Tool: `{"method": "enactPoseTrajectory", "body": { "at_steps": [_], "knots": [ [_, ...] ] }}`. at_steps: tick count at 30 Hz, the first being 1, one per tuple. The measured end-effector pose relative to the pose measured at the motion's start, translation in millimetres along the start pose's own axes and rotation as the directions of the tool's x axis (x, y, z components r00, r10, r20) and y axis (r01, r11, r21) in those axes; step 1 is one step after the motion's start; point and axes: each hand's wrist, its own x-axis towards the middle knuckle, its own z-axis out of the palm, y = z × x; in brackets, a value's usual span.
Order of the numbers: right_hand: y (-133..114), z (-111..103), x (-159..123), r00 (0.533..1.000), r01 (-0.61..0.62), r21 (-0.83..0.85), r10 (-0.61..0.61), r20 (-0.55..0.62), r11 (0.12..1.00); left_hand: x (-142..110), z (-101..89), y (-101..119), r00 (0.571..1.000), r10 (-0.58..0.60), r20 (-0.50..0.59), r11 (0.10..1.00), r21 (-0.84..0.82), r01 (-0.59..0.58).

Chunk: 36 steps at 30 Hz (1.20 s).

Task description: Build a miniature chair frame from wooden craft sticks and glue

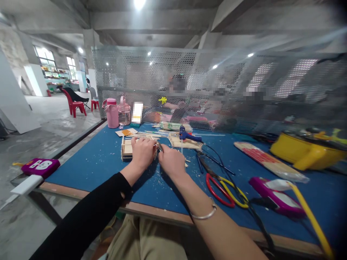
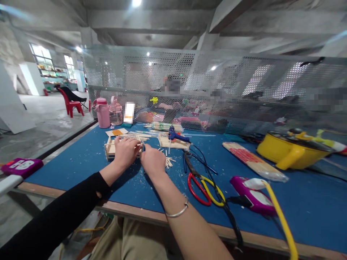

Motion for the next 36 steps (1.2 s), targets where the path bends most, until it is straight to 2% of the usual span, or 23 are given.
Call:
{"method": "enactPoseTrajectory", "body": {
  "at_steps": [6,10,15,17,20,22,27,29,32,36],
  "knots": [
    [-6,1,1,1.000,0.008,0.012,-0.008,0.008,1.000,1,0.5,-1,1.000,-0.005,0.017,1.000,0.004,0.005],
    [1,-3,-4,1.000,0.019,0.027,-0.019,0.003,0.999,0,-1.2,-1,1.000,-0.015,0.026,1.000,-0.005,0.015],
    [19,-7,-1,0.985,-0.113,0.119,0.126,-0.114,0.987,4,-7.3,5,0.998,-0.017,0.065,0.999,0.030,0.015],
    [23,-6,2,0.974,-0.142,0.165,0.167,-0.150,0.976,11,-11.6,9,0.988,-0.006,0.156,0.998,0.057,-0.003],
    [26,-2,6,0.970,-0.146,0.216,0.182,-0.160,0.965,26,-18.1,12,0.928,0.004,0.372,0.998,0.050,-0.025],
    [26,0,6,0.969,-0.144,0.237,0.185,-0.164,0.961,38,-21.4,11,0.886,0.014,0.464,0.999,0.026,-0.029],
    [25,1,4,0.968,-0.139,0.254,0.185,-0.168,0.957,61,-26.2,3,0.803,0.077,0.590,0.997,-0.036,-0.068],
    [25,0,4,0.967,-0.142,0.260,0.190,-0.171,0.955,66,-27.7,1,0.783,0.090,0.615,0.996,-0.042,-0.081],
    [26,1,5,0.964,-0.154,0.272,0.205,-0.171,0.950,68,-29.0,4,0.783,0.074,0.617,0.997,-0.018,-0.080],
    [26,6,6,0.973,-0.116,0.281,0.166,-0.162,0.953,60,-28.5,7,0.834,0.002,0.552,0.997,0.062,-0.043]
  ]
}}
